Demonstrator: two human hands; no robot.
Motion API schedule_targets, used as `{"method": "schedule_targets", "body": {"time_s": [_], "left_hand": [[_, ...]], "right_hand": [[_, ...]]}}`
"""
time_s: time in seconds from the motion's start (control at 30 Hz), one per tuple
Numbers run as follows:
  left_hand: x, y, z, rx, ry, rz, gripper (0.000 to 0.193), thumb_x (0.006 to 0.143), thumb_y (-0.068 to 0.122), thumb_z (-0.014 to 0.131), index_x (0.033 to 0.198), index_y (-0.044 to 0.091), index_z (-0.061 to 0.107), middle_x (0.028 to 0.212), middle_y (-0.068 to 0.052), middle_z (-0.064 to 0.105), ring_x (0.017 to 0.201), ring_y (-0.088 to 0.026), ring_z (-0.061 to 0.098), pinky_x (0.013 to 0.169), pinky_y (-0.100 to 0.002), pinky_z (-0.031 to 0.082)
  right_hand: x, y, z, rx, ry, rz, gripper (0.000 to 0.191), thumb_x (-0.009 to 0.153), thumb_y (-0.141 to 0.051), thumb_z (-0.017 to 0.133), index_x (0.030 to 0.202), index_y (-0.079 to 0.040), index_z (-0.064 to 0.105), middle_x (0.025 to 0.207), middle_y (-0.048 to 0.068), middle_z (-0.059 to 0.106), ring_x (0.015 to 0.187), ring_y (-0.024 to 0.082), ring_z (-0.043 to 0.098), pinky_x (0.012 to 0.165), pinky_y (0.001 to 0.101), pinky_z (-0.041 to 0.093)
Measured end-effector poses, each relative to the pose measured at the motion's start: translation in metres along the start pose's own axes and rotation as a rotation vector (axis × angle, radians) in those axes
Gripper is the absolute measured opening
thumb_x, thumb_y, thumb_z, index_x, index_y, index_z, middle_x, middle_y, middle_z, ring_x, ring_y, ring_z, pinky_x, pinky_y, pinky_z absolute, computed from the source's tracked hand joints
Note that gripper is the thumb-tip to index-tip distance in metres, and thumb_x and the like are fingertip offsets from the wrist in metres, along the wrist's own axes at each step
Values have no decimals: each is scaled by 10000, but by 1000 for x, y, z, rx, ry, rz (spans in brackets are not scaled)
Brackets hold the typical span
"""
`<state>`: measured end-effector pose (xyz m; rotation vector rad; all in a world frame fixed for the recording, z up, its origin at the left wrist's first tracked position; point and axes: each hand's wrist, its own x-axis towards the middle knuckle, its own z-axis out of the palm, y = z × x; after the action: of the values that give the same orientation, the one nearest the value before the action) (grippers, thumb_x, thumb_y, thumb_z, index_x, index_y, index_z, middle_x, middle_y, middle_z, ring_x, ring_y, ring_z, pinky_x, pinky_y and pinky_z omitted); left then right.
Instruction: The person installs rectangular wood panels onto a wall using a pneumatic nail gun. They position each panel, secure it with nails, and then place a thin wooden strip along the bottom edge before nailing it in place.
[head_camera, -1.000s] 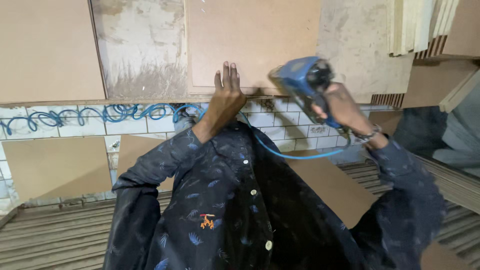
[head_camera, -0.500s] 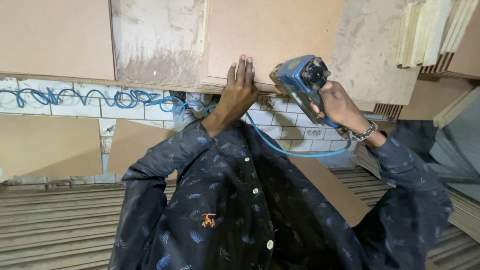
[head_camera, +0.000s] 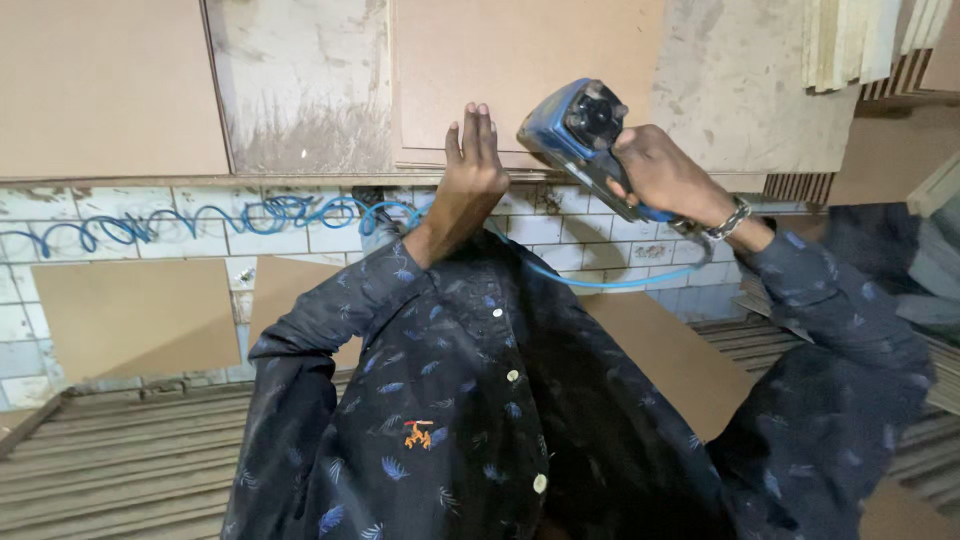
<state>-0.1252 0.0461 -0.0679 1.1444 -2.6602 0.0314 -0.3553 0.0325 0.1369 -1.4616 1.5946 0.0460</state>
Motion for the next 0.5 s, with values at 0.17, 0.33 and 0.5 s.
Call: {"method": "schedule_targets", "body": {"time_s": [0.17, 0.33, 0.5], "left_hand": [[5, -10, 12, -75, 149, -28, 511, 847, 155, 610, 1239, -168, 665, 1442, -395, 502, 1387, -514, 463, 1082, -621, 418], [-3, -48, -7, -481, 129, 30, 536, 802, -21, 616, 1333, -84, 640, 1513, -290, 552, 1452, -424, 500, 1162, -518, 426], [2, -117, -25, -696, 259, -563, 358, 1026, 141, 676, 1375, 63, 652, 1446, -133, 655, 1435, -312, 561, 1249, -545, 291]], "right_hand": [[-12, 14, -25, -38, 127, 157, 464, 1081, -307, 367, 799, -32, 611, 568, 47, 605, 504, 155, 600, 502, 343, 497], [-9, 82, -60, -129, 510, 158, 547, 1178, -369, 427, 902, 52, 641, 681, 175, 601, 639, 305, 615, 610, 465, 486], [67, 165, -53, -348, 819, 217, 541, 1121, -443, 582, 1042, 79, 704, 958, 324, 680, 924, 498, 660, 771, 534, 529]]}}
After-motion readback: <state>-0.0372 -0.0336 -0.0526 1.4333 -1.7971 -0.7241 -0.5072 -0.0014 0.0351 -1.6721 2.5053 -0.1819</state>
